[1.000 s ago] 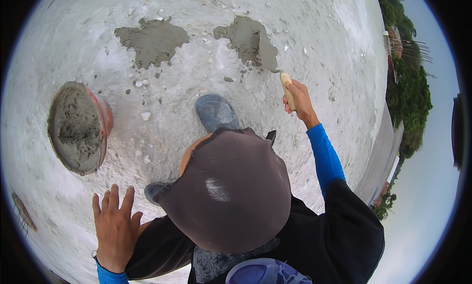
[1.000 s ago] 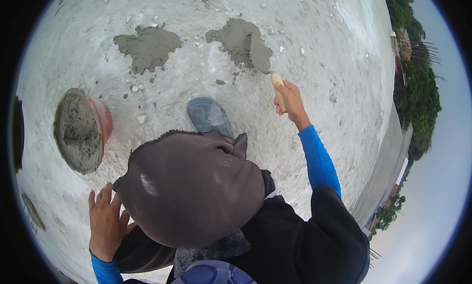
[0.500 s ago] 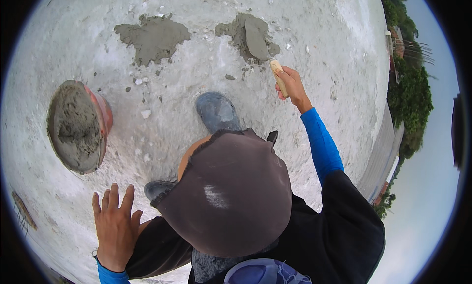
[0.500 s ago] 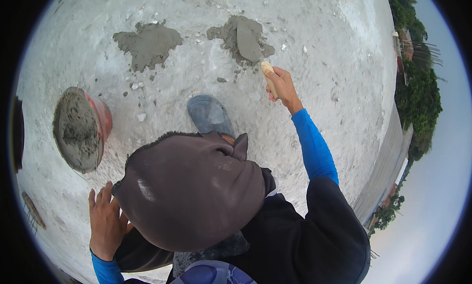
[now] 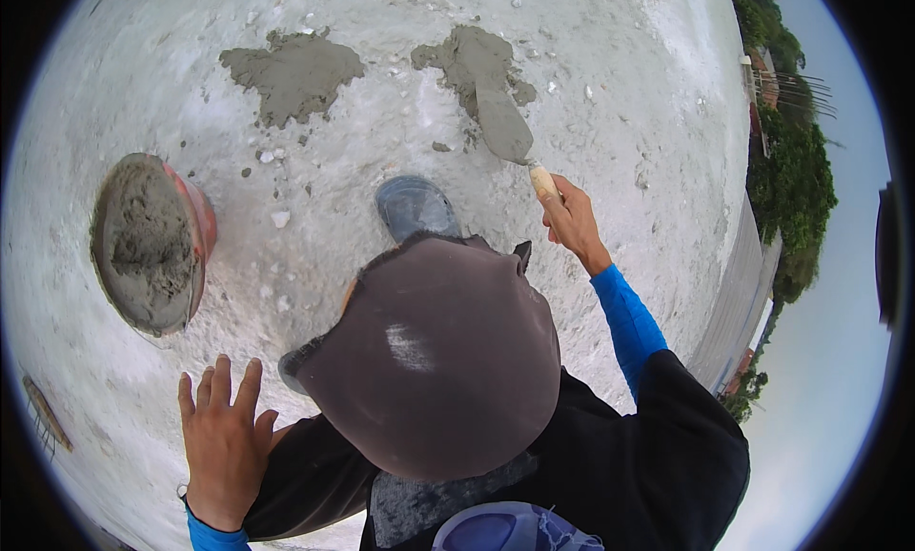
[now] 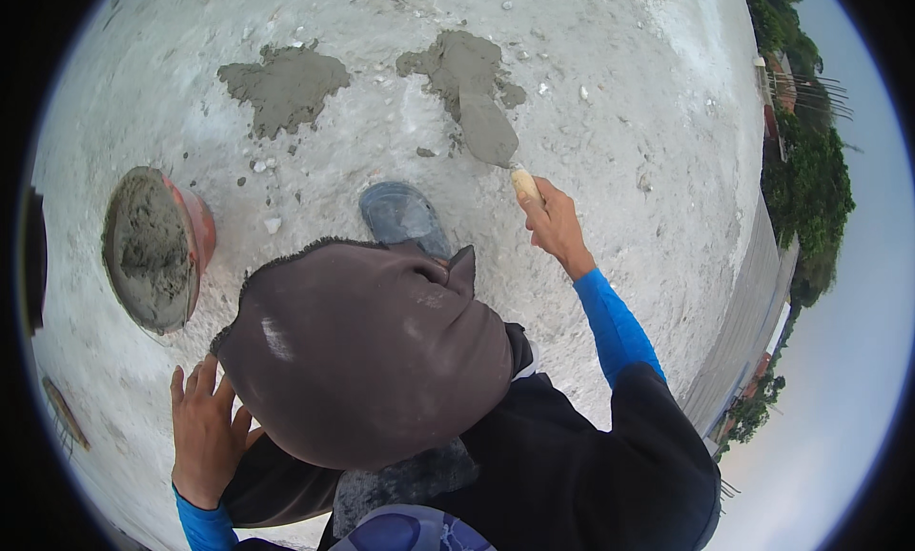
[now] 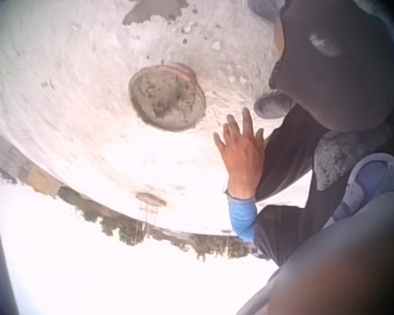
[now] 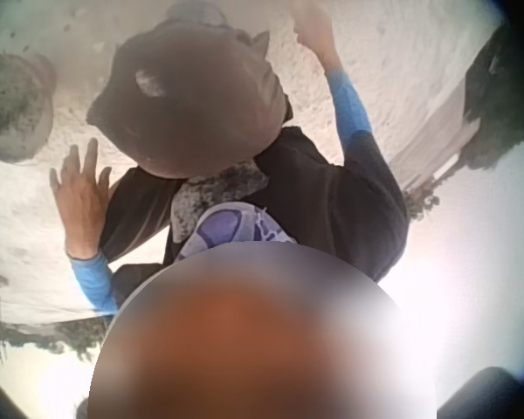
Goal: The person scoops cement from a bucket using a trowel and applies it to a concrete floor, smoothing the surface in several small patches. The person repeatedly returns to the bucket to gather more cement and continues spreading it across the floor.
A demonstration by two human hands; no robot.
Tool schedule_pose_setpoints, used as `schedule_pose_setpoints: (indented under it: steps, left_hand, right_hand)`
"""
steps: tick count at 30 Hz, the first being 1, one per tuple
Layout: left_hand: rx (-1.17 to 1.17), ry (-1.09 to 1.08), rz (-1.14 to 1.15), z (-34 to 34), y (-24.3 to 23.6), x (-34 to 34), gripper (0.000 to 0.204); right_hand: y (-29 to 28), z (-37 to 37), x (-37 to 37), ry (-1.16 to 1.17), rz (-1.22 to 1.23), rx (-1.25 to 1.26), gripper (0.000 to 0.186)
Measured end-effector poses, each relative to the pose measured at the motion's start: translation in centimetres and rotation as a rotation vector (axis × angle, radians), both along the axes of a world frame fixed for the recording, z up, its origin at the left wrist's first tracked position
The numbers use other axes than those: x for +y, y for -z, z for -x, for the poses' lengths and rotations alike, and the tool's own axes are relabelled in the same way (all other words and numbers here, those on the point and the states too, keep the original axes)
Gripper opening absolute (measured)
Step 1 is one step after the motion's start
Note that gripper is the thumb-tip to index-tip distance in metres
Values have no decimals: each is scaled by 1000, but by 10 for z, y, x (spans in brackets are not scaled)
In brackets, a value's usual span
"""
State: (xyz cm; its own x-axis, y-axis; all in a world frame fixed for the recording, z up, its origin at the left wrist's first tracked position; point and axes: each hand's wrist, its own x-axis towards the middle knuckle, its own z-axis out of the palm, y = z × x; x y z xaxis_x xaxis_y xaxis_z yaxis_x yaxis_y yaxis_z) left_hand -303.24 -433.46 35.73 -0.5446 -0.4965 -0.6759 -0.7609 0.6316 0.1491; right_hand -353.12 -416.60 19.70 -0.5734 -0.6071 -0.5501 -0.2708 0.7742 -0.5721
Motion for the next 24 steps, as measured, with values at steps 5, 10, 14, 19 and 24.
schedule_pose_setpoints:
  steps: [5, 10, 14, 19, 24]
  left_hand:
    - [-16, -46, -9, -2, -5, 7, 65]
    - [-58, -119, -25, -7, -4, 5, 65]
    - [-26, -81, -25, -3, 0, -3, 66]
    - [-76, -28, -96, 4, 0, -7, 66]
    - [-55, -50, -51, 2, 1, 1, 67]
  right_hand:
    - [58, 28, -72, -271, 112, 295, 45]
    - [77, 46, -6, -118, 102, 343, 44]
    - [50, 35, 60, 11, -17, 388, 45]
    - [37, 27, 31, 151, 60, 194, 46]
    - [49, -6, 9, 128, 9, 115, 47]
